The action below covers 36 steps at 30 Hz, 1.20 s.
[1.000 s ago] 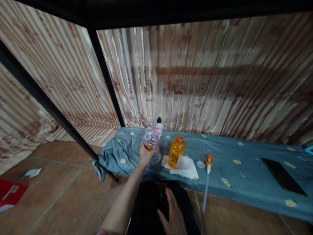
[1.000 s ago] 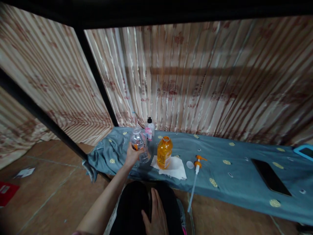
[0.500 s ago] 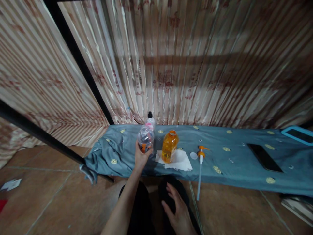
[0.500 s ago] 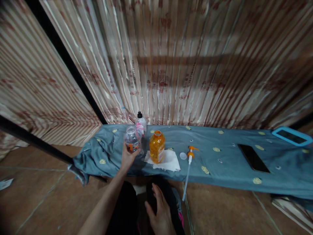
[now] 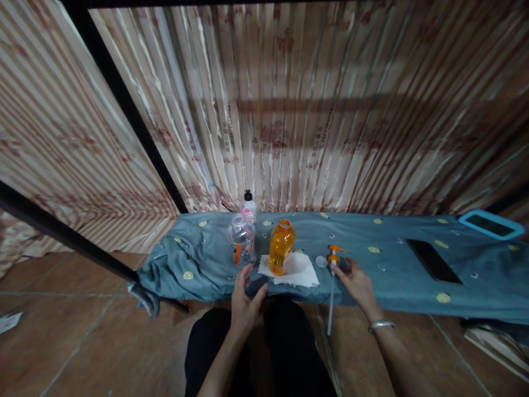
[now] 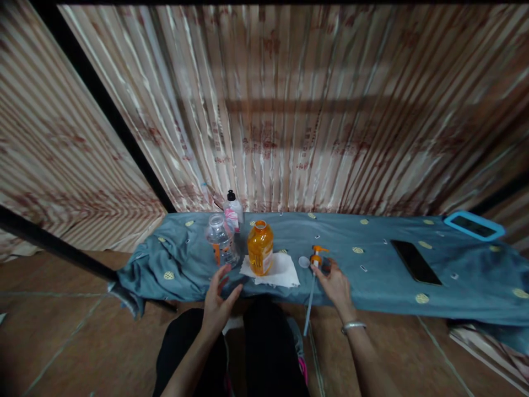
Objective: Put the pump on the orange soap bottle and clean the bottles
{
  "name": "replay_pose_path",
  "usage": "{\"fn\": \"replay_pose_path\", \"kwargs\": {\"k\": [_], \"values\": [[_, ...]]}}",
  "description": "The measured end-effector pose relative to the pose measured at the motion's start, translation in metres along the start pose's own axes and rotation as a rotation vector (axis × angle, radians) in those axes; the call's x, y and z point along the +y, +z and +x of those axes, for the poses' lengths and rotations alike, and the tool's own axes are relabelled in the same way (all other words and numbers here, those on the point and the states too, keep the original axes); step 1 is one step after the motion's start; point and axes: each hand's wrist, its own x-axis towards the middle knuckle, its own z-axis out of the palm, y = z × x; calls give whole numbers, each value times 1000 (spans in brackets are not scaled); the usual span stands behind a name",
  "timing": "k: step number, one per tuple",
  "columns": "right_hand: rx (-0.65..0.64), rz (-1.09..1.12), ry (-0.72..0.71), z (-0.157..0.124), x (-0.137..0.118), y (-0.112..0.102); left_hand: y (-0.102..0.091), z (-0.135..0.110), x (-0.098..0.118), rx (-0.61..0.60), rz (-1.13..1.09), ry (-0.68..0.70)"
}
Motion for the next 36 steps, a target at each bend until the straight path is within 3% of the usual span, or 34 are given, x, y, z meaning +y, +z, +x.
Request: {"fn": "replay_pose_path", "kwargs": {"k": [5,10,15,20,23,28,36], "values": [[-97,-179,-6,34,-9,8,39,29,17,-57,61,113],[-169,-194,32,47,-3,7,70,56,12,-100,35,84],[-207,7,137,54,5,-3,77,63,6,-118,1,27],[-202,448,246,48,3,-13,77,63,6,-123,7,19],[-202,755,250,48,-14,-28,78,63,8,-114,-14,6],[-204,1173,196,66,-68,-59,80,64,11,-116,-62,38],[-49,1394,67,95,-128,-92,79,62,13,-134,-115,36]]}}
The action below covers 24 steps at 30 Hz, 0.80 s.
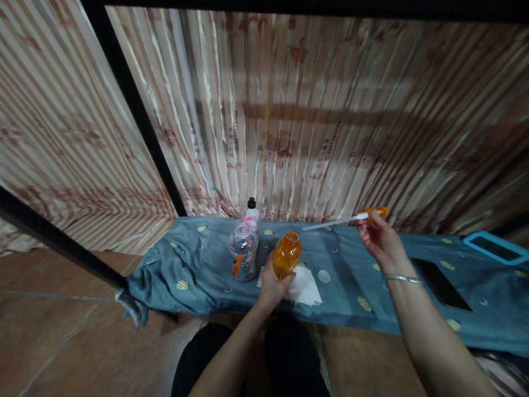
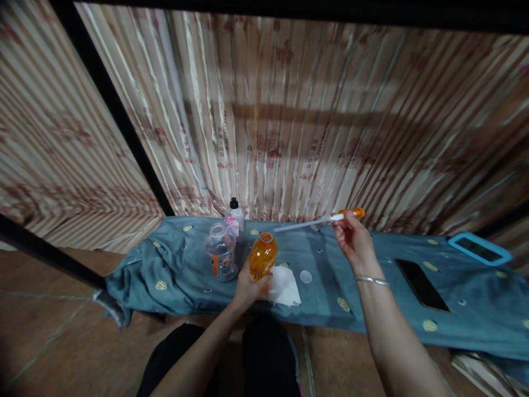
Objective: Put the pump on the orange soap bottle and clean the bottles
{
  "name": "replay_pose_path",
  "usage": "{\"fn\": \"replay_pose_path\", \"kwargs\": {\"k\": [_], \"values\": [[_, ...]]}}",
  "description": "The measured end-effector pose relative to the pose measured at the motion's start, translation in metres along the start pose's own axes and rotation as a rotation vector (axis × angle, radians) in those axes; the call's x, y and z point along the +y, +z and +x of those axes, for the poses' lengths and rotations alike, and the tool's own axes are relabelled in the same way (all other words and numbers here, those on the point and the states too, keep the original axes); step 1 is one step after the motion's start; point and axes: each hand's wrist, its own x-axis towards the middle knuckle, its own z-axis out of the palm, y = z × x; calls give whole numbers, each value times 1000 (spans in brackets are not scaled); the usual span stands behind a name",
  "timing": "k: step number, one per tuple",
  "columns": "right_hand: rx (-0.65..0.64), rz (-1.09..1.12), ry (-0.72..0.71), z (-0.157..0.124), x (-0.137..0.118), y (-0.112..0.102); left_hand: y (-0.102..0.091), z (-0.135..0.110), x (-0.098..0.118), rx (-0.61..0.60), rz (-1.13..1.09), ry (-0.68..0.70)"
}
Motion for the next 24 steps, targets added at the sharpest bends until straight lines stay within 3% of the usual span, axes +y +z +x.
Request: {"fn": "replay_pose_path", "kwargs": {"k": [9,13,15,20,24], "values": [[-124,-189,-329,-25,-33,46,2,2,-5,26,33,0],[-320,-333,-526,-52,-55,81,1,2,-7,3,28,4],[-473,-460,-531,-66,-57,99,1,2,-6,-12,10,8],[-850,-730,-382,-79,-20,116,2,1,-7,-29,-57,21],[-938,-808,-321,-71,21,101,4,1,-11,-25,-69,30]]}}
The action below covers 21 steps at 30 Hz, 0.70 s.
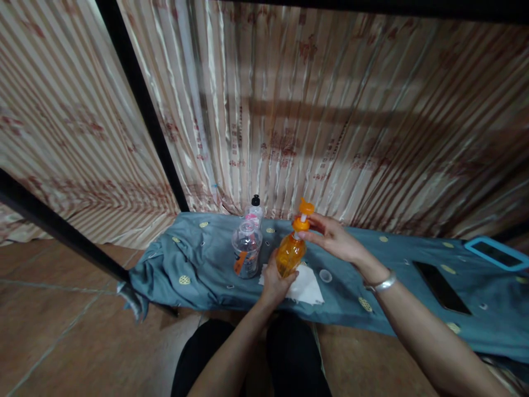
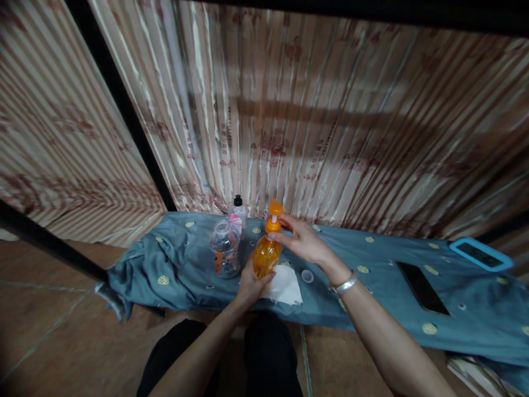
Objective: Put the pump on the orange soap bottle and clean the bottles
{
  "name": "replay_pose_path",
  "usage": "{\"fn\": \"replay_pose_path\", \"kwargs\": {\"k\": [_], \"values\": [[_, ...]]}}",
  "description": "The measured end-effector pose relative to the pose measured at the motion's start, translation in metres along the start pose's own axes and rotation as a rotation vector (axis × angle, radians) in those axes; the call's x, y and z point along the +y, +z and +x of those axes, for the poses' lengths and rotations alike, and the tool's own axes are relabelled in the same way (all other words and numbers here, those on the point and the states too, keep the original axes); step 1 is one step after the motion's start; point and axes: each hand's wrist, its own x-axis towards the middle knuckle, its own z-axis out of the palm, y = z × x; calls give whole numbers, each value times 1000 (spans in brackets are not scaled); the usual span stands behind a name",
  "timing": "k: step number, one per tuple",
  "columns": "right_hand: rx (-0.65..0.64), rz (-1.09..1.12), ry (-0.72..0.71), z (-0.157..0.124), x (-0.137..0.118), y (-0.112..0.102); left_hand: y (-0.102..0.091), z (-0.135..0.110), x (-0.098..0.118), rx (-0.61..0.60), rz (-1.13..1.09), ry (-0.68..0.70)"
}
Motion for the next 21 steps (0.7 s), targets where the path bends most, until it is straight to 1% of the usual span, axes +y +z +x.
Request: {"fn": "replay_pose_path", "kwargs": {"k": [2,5,9,12,17,21], "values": [[-10,3,18,-4,15,5,1,0,-2,14,15,4],[-21,14,35,-8,25,8,1,0,-5,27,27,11],[-23,33,43,-10,29,10,1,0,-5,10,20,-9],[-6,37,44,-12,32,12,1,-1,-1,16,17,-22],[50,8,49,-17,33,15,0,-2,7,-3,19,-28],[120,-10,35,-15,35,22,0,-1,8,7,41,-15]]}}
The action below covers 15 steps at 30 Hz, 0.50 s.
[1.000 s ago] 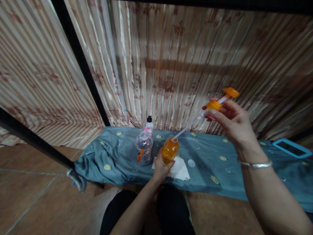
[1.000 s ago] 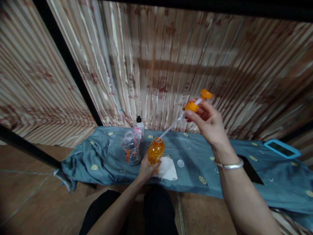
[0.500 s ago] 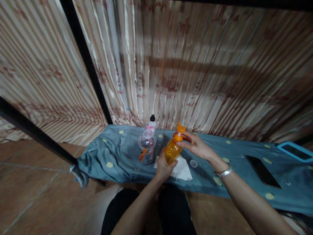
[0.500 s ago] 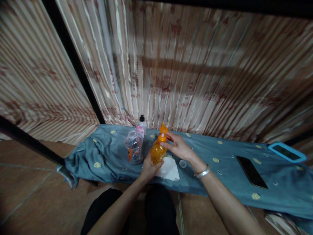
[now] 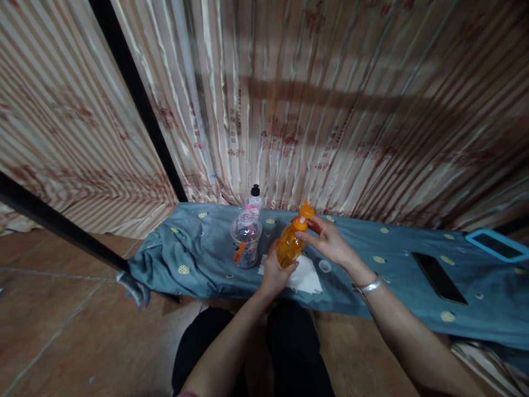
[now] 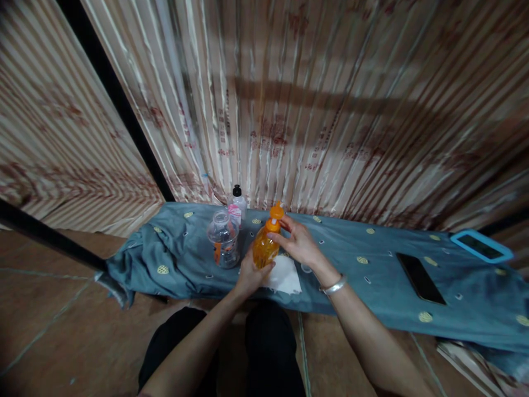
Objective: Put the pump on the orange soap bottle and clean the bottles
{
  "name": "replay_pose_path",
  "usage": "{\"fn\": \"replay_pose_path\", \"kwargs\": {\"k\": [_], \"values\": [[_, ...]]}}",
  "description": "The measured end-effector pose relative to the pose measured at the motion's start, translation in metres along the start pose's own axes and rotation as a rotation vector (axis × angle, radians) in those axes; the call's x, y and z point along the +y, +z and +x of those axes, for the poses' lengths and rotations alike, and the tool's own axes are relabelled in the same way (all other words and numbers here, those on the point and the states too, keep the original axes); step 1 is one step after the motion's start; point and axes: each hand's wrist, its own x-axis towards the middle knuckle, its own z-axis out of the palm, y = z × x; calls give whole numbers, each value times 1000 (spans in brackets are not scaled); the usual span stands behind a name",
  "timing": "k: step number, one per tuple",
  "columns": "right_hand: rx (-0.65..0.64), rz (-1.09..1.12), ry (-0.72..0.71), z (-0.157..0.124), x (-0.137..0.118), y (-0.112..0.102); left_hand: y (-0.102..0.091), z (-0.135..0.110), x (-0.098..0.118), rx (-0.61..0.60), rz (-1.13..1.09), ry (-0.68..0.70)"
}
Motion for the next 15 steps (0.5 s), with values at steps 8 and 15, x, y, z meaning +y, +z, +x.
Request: {"fn": "replay_pose_path", "kwargs": {"k": [8,15], "values": [[29,-22,18,-4,-1,4,0,-1,-9,-12,9,20],[-90,0,22,0,-9,-2,-1,-1,-5,-21,-9,8]]}}
